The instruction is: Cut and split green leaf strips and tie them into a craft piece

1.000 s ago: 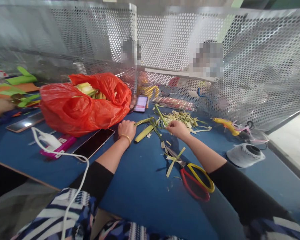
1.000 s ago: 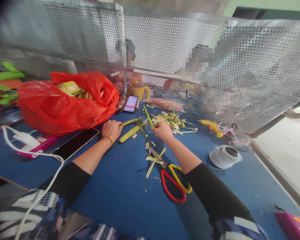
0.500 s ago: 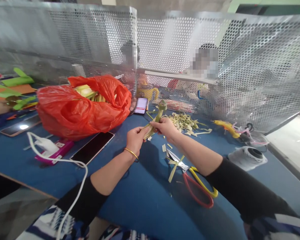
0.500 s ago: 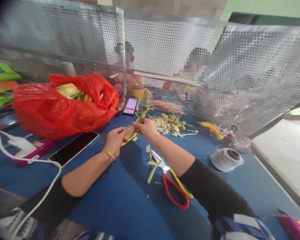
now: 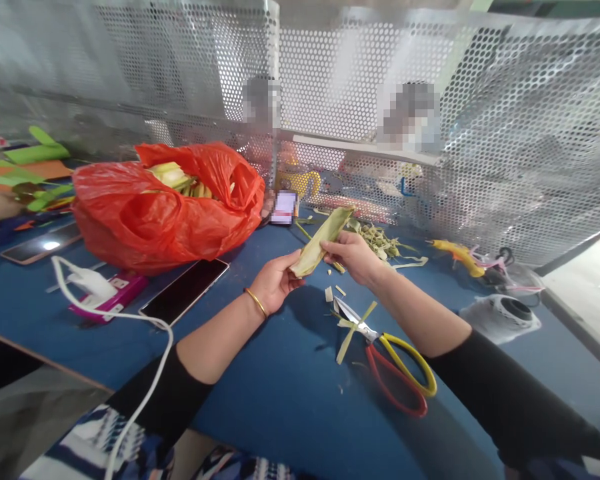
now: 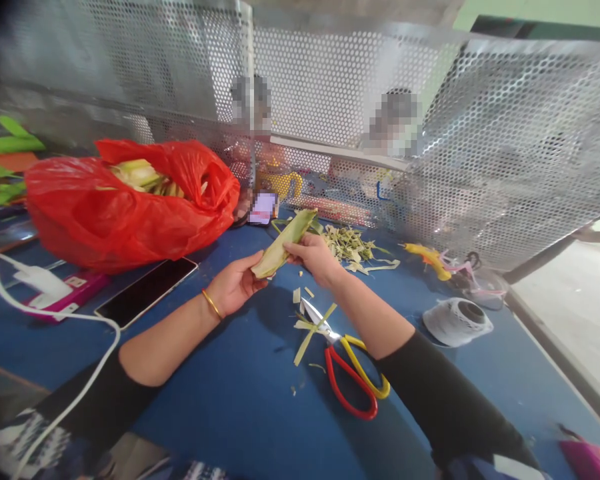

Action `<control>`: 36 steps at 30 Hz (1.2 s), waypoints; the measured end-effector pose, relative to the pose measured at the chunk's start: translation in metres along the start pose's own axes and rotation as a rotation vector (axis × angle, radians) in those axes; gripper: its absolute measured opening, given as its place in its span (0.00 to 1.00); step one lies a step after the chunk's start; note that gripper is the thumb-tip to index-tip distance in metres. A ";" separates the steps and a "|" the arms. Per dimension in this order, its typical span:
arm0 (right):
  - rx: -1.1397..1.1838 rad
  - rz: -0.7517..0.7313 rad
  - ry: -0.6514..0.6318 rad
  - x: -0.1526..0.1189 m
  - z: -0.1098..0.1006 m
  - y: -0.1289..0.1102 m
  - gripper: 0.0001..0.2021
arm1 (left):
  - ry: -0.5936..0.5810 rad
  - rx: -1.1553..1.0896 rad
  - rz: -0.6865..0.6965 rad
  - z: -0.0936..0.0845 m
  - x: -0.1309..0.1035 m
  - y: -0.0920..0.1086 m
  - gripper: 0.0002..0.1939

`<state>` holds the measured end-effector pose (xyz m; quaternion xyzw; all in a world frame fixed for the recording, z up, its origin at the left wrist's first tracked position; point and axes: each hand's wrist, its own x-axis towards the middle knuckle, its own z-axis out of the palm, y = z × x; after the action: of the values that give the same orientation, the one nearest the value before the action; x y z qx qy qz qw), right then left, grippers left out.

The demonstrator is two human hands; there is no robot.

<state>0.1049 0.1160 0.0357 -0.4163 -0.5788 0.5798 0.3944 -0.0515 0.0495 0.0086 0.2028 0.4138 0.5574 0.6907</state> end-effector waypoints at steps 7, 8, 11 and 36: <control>-0.151 -0.043 -0.077 -0.003 0.006 0.006 0.06 | 0.017 0.249 0.290 0.001 0.001 -0.008 0.19; -0.169 -0.042 -0.069 -0.003 0.008 0.007 0.05 | 0.048 0.277 0.327 0.001 0.002 -0.009 0.19; -0.196 -0.029 -0.059 -0.004 0.011 0.006 0.04 | 0.110 0.295 0.350 0.001 0.004 -0.009 0.17; -0.324 0.068 0.002 -0.003 0.022 0.000 0.07 | 0.322 0.466 0.525 -0.013 0.022 -0.003 0.06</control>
<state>0.0853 0.1061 0.0358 -0.4943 -0.6498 0.4917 0.3028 -0.0594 0.0673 -0.0089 0.3630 0.5665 0.6311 0.3861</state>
